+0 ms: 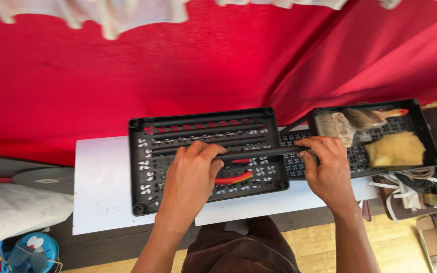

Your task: The person disassembles a black plastic storage shelf by removing rods and separating panels, then reassembles it by inserting rods and stacking panels on a white table. The person also moves brushes and a cloth aside during the process.

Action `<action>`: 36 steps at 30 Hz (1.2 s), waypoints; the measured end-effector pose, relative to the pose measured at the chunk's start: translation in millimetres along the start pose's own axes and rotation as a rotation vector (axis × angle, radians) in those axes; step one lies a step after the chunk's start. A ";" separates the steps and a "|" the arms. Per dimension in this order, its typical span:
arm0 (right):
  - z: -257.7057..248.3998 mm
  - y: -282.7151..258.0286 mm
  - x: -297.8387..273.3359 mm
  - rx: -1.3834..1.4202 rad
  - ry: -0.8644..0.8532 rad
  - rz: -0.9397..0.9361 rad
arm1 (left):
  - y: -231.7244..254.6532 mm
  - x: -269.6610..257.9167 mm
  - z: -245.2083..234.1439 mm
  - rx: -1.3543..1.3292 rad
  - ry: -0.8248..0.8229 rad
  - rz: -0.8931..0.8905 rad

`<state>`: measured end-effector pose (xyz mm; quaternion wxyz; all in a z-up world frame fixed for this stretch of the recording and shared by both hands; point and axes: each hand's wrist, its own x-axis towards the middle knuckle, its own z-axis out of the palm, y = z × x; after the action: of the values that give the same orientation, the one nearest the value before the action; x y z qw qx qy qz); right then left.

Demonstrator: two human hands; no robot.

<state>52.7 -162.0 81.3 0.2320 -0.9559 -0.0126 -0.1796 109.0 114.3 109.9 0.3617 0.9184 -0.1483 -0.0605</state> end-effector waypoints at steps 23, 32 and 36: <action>-127.7 331.6 -39.3 -0.129 0.034 -0.012 | 204.9 36.9 291.2 0.111 0.225 0.112; -106.0 367.0 15.6 -0.146 -0.132 -0.114 | 210.0 47.7 322.8 0.256 0.398 0.024; -107.9 372.9 16.0 -0.137 -0.242 -0.074 | 208.4 50.1 329.1 0.324 0.366 -0.036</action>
<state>71.3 -544.0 12.5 0.1562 -0.9831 -0.0633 -0.0717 37.0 -258.9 11.2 0.2294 0.9626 -0.0716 0.1248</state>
